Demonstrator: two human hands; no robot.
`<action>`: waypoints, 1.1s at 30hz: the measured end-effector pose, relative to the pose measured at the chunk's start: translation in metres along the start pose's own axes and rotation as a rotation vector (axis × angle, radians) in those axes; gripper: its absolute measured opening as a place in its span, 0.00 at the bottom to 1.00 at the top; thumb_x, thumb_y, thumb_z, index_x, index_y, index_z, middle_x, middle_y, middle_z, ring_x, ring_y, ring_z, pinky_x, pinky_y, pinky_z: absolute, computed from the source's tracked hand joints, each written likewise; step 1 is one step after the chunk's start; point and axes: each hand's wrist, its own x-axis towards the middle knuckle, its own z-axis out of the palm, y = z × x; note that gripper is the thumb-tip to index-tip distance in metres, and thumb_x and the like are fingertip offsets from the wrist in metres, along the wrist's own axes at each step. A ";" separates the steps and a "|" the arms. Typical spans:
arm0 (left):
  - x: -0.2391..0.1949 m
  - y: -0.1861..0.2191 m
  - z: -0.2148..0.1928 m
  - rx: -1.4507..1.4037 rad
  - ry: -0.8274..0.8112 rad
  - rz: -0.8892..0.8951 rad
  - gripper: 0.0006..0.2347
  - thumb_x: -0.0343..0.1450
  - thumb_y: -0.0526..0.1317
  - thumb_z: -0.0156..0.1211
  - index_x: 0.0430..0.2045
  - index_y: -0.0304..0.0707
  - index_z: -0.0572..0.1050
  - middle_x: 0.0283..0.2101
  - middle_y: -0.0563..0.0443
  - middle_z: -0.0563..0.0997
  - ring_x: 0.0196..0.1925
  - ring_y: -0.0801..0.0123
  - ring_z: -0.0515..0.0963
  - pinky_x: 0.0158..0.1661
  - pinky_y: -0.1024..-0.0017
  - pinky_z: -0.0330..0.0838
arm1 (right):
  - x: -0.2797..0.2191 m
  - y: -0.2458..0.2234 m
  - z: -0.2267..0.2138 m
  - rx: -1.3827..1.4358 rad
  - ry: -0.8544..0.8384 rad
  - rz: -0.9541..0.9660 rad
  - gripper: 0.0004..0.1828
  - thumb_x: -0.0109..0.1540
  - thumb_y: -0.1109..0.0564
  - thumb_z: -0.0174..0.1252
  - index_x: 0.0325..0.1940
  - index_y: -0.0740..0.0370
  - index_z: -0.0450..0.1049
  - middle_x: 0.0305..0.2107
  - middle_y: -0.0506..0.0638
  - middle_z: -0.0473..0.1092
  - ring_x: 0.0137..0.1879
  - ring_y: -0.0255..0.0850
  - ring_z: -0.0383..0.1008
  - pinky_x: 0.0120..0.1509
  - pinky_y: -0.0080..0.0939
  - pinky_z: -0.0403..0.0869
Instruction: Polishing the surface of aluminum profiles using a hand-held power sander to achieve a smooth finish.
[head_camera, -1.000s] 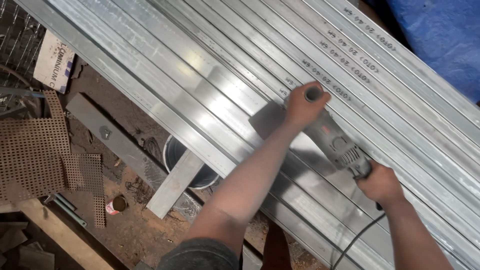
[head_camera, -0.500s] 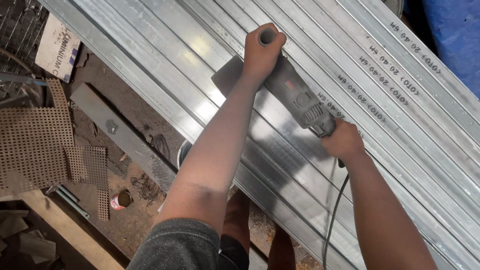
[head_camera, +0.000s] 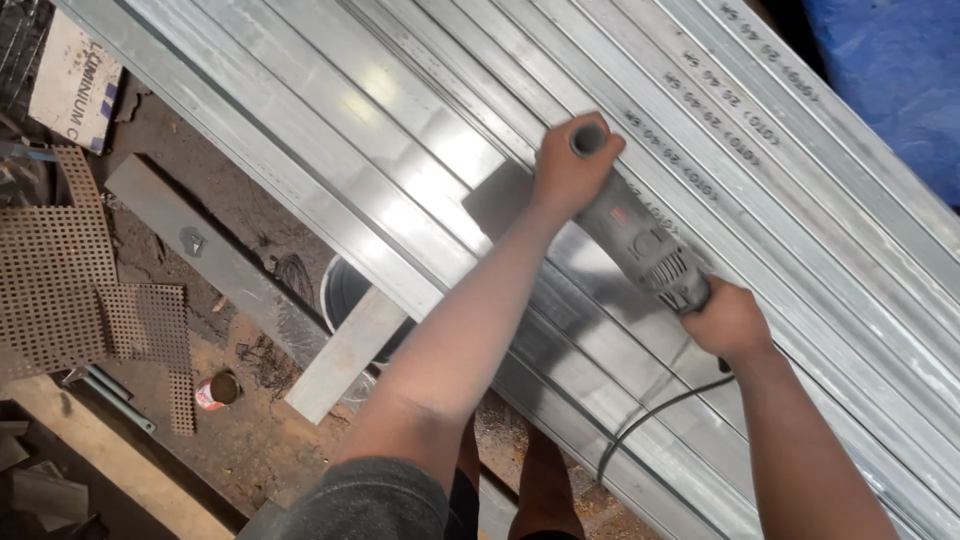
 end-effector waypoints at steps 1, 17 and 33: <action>-0.013 -0.004 0.017 0.000 -0.003 0.005 0.12 0.69 0.40 0.60 0.15 0.51 0.65 0.21 0.60 0.63 0.27 0.72 0.63 0.35 0.58 0.62 | -0.007 0.022 0.002 0.003 0.005 0.000 0.28 0.52 0.53 0.58 0.56 0.58 0.77 0.44 0.62 0.79 0.51 0.62 0.78 0.54 0.55 0.77; -0.207 -0.018 0.202 -0.159 -0.270 -0.079 0.13 0.68 0.39 0.53 0.14 0.52 0.58 0.20 0.61 0.57 0.28 0.74 0.55 0.36 0.60 0.55 | -0.120 0.307 0.081 -0.047 0.026 0.270 0.25 0.51 0.50 0.63 0.51 0.60 0.80 0.42 0.66 0.82 0.54 0.64 0.79 0.56 0.55 0.76; -0.185 -0.049 -0.034 -0.051 -0.054 -0.256 0.12 0.71 0.39 0.58 0.17 0.49 0.63 0.26 0.56 0.60 0.30 0.66 0.59 0.40 0.50 0.51 | -0.130 0.067 0.153 -0.091 -0.065 0.095 0.28 0.51 0.48 0.58 0.54 0.55 0.79 0.42 0.65 0.82 0.54 0.62 0.79 0.57 0.54 0.77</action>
